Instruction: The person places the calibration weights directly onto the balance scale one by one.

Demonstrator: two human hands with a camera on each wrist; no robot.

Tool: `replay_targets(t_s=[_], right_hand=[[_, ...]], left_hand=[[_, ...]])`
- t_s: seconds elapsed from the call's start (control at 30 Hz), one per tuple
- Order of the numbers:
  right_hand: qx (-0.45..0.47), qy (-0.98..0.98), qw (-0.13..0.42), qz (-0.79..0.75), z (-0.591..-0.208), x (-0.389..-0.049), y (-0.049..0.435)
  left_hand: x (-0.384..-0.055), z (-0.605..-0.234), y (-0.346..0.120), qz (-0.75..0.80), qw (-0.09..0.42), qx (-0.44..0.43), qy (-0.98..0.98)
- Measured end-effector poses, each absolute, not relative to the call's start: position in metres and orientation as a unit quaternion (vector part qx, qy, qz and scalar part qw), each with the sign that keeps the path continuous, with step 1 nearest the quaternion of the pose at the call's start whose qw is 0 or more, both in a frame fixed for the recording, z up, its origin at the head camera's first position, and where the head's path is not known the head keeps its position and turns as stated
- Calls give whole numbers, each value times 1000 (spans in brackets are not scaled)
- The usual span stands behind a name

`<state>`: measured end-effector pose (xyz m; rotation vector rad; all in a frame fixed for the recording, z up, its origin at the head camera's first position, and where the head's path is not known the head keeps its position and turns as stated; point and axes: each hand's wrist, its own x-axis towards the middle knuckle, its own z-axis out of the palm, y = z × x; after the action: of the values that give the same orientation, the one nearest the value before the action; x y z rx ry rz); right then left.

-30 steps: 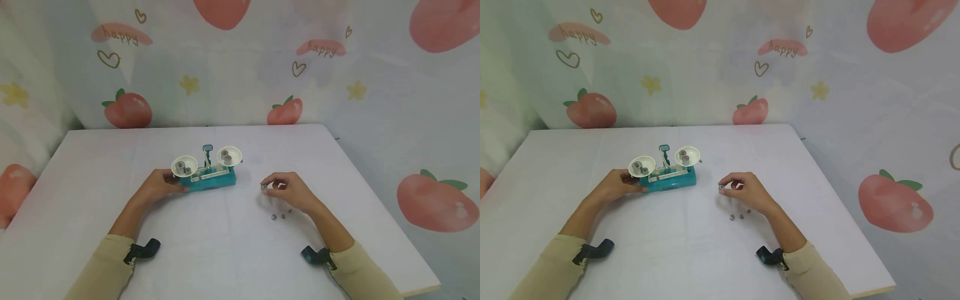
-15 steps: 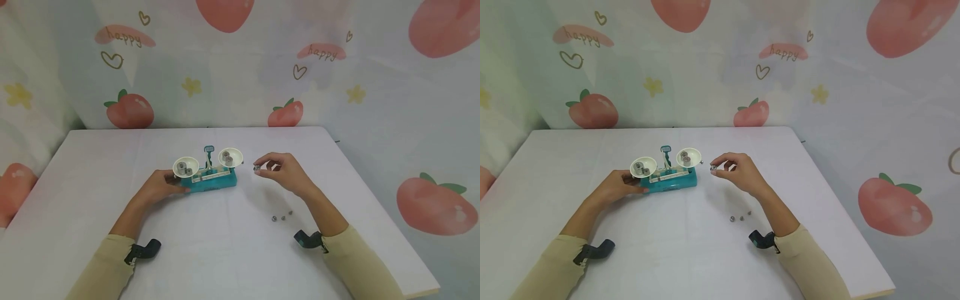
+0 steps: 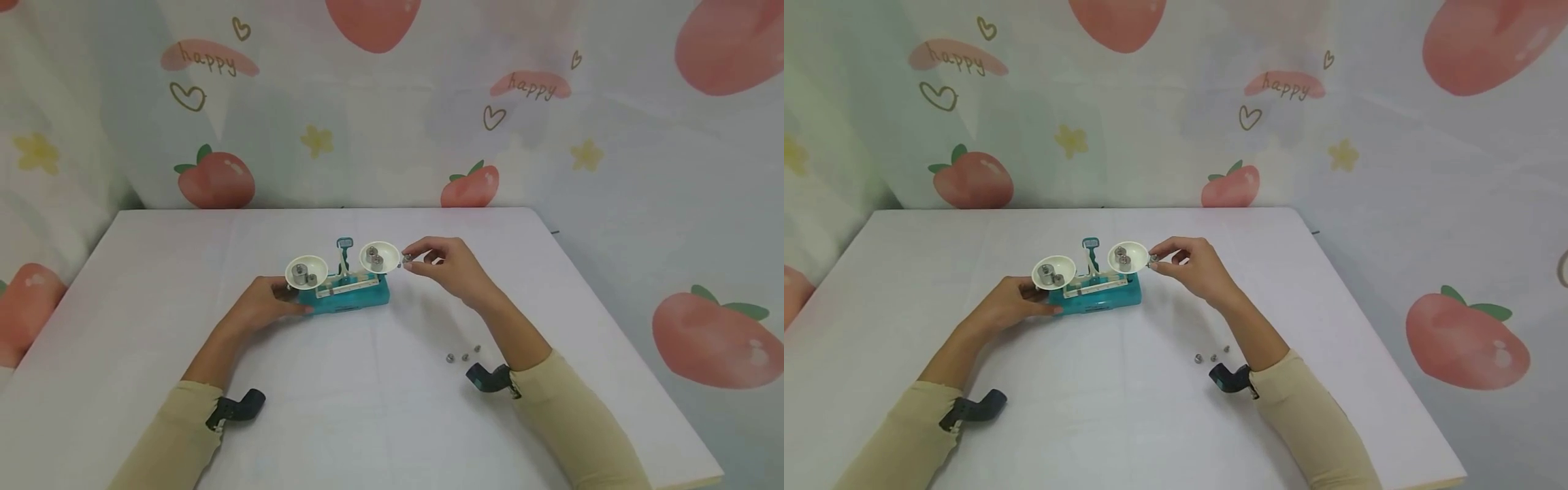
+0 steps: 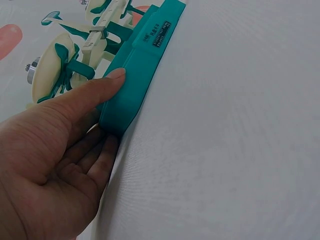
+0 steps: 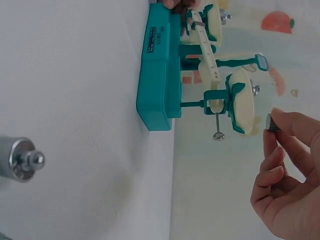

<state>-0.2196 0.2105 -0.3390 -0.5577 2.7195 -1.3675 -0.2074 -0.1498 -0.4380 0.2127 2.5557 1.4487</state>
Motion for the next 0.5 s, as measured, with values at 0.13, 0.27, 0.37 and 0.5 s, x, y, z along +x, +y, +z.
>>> replay_targets(t_s=[0.13,0.27,0.37,0.5], right_hand=[[-185,876,20,-445,-339,-224,203],[-191,875,23,-444,-341,-229,196],[-192,877,29,-439,-340,-234,191],[-181,886,32,-426,-338,-240,186]], left_hand=[[-207,-438,-151,491,97,71,863],[-207,-438,-150,489,100,71,864],[-208,-437,-150,485,102,70,866],[-210,-435,-150,479,103,73,869]])
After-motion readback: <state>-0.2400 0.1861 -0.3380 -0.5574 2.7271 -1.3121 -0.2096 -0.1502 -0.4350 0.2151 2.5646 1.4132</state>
